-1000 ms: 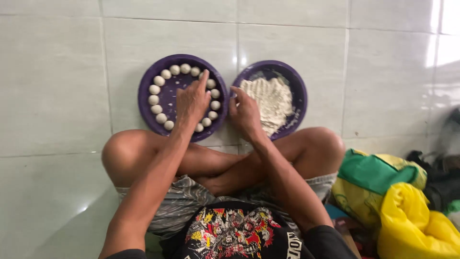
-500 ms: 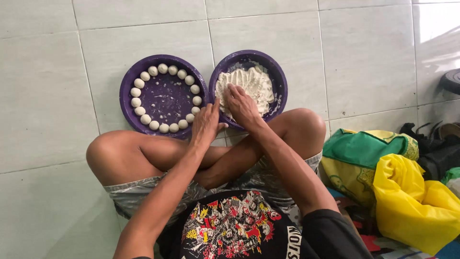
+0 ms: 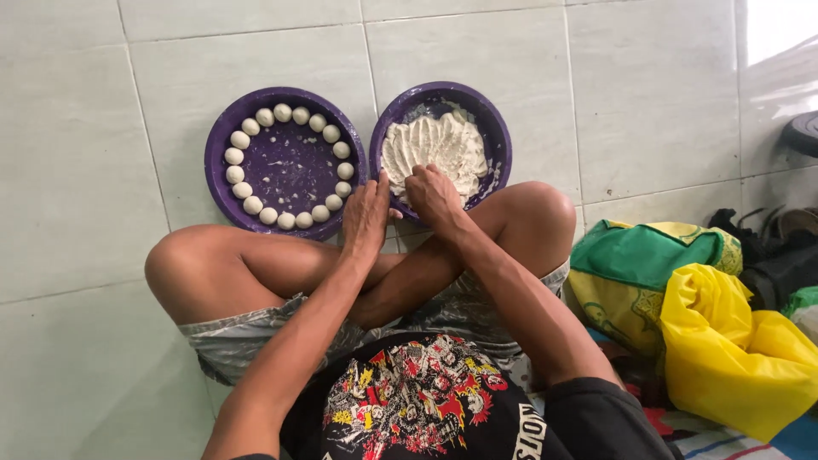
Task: Rolling small pieces of dough into uniform balls and arranging them in a tray
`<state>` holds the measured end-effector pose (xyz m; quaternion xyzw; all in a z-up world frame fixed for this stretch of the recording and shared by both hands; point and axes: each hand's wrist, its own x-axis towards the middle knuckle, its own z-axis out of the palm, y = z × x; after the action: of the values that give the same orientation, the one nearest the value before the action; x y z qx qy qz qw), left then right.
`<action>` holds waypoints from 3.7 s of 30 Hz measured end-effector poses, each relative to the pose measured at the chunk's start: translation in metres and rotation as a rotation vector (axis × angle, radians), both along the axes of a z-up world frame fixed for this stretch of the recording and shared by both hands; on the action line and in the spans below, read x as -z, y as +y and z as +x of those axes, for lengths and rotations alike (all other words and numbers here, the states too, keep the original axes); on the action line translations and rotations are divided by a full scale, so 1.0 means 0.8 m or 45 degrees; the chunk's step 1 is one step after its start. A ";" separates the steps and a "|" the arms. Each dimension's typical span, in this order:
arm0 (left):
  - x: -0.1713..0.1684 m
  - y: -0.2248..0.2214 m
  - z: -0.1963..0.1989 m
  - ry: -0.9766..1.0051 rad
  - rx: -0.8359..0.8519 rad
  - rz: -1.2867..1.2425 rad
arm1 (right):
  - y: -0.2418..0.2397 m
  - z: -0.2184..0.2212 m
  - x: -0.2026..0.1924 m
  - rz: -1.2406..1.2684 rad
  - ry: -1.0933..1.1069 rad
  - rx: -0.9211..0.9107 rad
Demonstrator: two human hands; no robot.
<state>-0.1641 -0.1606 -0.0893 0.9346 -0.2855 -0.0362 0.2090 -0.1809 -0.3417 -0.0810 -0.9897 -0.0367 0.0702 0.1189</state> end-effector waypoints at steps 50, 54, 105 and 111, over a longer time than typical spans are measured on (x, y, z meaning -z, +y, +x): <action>-0.017 0.002 0.010 0.208 -0.020 -0.136 | -0.019 0.002 0.001 0.263 0.056 0.420; -0.026 0.003 0.010 0.253 -0.008 -0.171 | -0.025 -0.006 -0.015 0.457 -0.087 0.559; -0.054 0.002 0.009 0.259 -0.015 -0.119 | -0.047 0.025 -0.049 0.482 0.285 0.419; -0.052 0.003 0.007 0.207 0.022 -0.166 | -0.046 0.019 -0.065 0.285 0.230 0.256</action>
<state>-0.1588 -0.1582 -0.0473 0.9105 -0.2773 -0.0949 0.2917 -0.1655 -0.3786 -0.0287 -0.9586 0.0656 0.1421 0.2377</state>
